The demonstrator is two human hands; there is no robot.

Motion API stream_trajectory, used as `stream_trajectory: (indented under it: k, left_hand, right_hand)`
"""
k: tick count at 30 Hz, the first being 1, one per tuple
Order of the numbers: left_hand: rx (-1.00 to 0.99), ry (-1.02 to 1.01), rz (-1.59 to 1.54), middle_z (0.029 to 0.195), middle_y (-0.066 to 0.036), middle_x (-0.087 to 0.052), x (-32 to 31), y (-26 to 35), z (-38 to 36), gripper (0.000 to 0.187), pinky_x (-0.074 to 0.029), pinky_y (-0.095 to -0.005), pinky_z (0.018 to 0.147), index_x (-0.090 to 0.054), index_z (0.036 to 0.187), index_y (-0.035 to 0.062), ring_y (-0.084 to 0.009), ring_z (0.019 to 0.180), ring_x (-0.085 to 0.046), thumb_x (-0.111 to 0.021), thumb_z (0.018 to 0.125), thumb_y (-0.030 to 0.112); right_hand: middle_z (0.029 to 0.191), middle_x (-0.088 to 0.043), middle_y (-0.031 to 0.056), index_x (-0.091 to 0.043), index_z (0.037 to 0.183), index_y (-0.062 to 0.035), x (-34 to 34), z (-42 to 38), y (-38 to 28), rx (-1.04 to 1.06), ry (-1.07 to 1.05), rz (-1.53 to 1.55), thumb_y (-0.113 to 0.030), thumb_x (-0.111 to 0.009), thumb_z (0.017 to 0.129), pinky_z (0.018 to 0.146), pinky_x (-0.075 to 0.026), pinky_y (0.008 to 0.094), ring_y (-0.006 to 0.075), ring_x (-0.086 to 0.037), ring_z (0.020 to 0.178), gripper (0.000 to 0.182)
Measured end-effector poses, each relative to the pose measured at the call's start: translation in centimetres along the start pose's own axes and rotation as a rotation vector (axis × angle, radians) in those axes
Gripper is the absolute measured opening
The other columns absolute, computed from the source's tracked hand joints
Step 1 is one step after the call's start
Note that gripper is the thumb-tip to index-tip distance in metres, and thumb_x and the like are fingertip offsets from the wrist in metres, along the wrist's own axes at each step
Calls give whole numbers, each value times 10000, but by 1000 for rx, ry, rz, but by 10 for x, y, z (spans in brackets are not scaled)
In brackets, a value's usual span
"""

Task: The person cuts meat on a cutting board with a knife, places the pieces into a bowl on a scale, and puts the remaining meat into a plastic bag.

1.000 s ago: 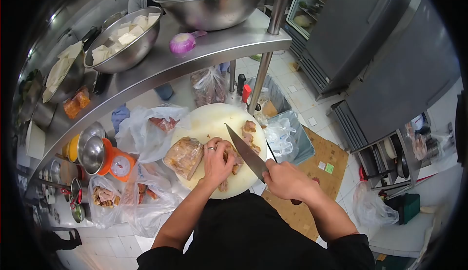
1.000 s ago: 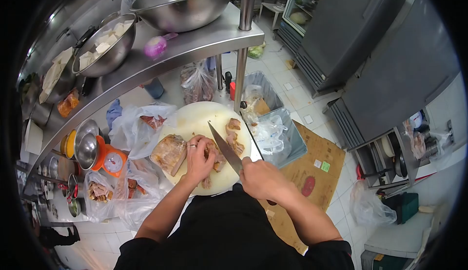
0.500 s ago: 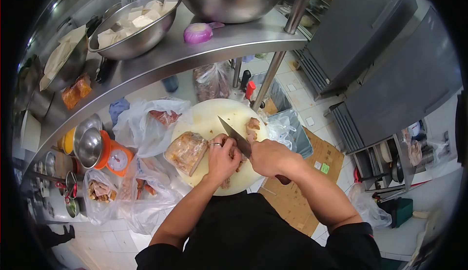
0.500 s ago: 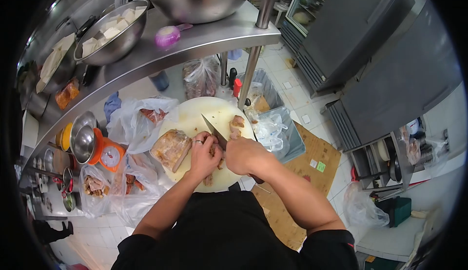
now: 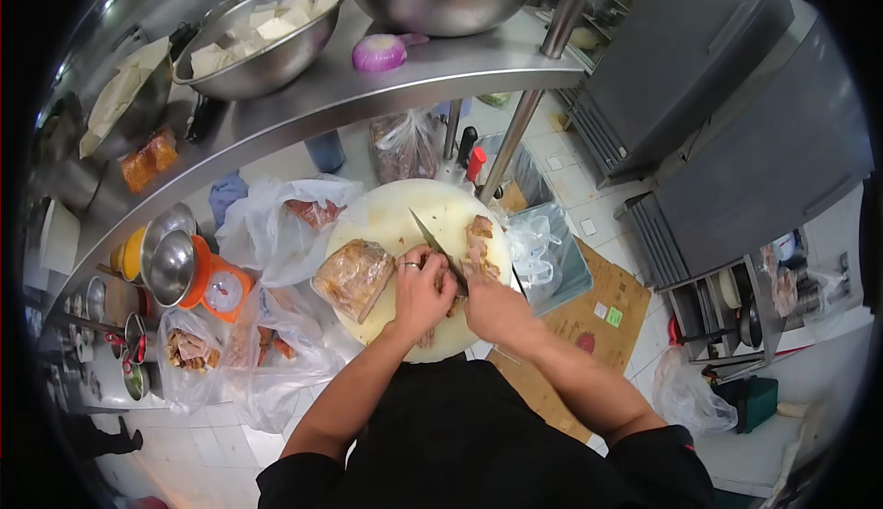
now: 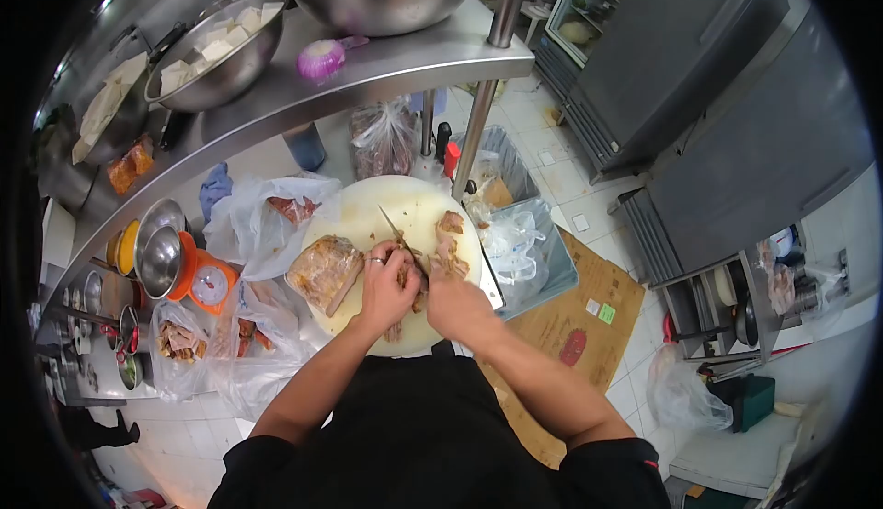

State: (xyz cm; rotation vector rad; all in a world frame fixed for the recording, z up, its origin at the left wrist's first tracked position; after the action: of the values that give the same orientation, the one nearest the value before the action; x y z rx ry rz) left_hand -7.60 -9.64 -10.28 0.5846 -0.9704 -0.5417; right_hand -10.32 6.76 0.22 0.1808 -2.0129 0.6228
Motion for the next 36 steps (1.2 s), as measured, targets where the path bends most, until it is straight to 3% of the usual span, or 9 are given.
stream_trajectory:
  k: [7,12,20,24,26,27,29,33,36]
  left_hand:
    - [-6,-291,-70,1368,-218,-566,55,19,26,371,-448,-530,1120,-676,1216,73,-447,1316,-531,-703,852,140]
    - [-745,-608,302,1310,-114,-653,34,-13,39,498,-404,-493,1176,-672,1277,147,-339,1346,-569,-803,798,181]
    - [-260,-639,87,960,-125,-740,115,27,46,512,-558,-484,806,-665,1077,98,-370,914,-723,-873,624,215]
    - [-73,-143,-277,999,-87,-785,231,-1,40,580,-587,-372,807,-724,1220,66,-217,869,-739,-871,694,262]
    - [248,-28,-217,982,-119,-787,312,-19,45,583,-603,-377,824,-742,1205,82,-246,901,-759,-870,676,290]
    - [471,-1,-118,967,-153,-792,355,-22,48,591,-611,-378,807,-765,1196,84,-258,904,-766,-877,674,337]
    - [538,150,370,991,-165,-801,411,-72,56,594,-611,-419,872,-798,1140,74,-300,965,-774,-865,666,426]
    - [510,181,634,1076,-144,-804,476,-172,56,607,-597,-457,926,-809,1116,87,-337,1028,-762,-843,664,490]
    - [780,-222,878,1153,-138,-799,480,-209,53,613,-604,-435,947,-829,1116,112,-322,1070,-763,-863,635,491]
  right_hand:
    - [968,-724,353,-626,1130,33,-6,-16,70,-69,50,252,-259,-544,1035,902,-555,593,542,-703,955,317]
    - [860,-720,319,-621,1080,34,-5,-23,58,-73,195,213,-272,-555,1051,813,-561,560,499,-725,862,314]
    - [985,-718,367,-631,1128,37,-23,-4,50,-17,120,180,-221,-572,1012,881,-542,615,569,-688,977,289]
    - [983,-716,372,-614,1109,49,-42,-1,65,-39,93,255,-206,-558,1016,880,-536,624,578,-684,970,277]
    - [689,-660,212,-548,1063,89,-56,6,76,76,179,200,-147,-502,1068,472,-548,437,274,-679,473,240]
    - [689,-660,212,-548,1063,89,-58,8,74,82,176,198,-147,-502,1068,472,-548,437,274,-679,473,240]
    - [887,-716,355,-589,1073,57,-52,-2,61,-61,155,276,-164,-550,1027,767,-577,586,535,-722,796,229]
    - [788,-703,315,-562,1065,56,-41,-16,30,-128,145,370,-137,-533,1040,595,-588,524,428,-722,581,197]
    - [660,-636,170,-529,1087,73,-49,-19,30,-130,197,469,-114,-495,1067,408,-522,424,278,-651,435,191]
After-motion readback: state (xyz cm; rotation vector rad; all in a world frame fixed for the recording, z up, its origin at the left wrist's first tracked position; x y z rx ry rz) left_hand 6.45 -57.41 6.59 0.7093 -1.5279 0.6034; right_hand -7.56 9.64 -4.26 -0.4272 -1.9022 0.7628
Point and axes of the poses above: each hand's wrist, its own z-axis towards the middle knuckle, its own x-axis out of the back of the hand, y = z × x, the point moved 1 cm from there along z, towards the middle knuckle
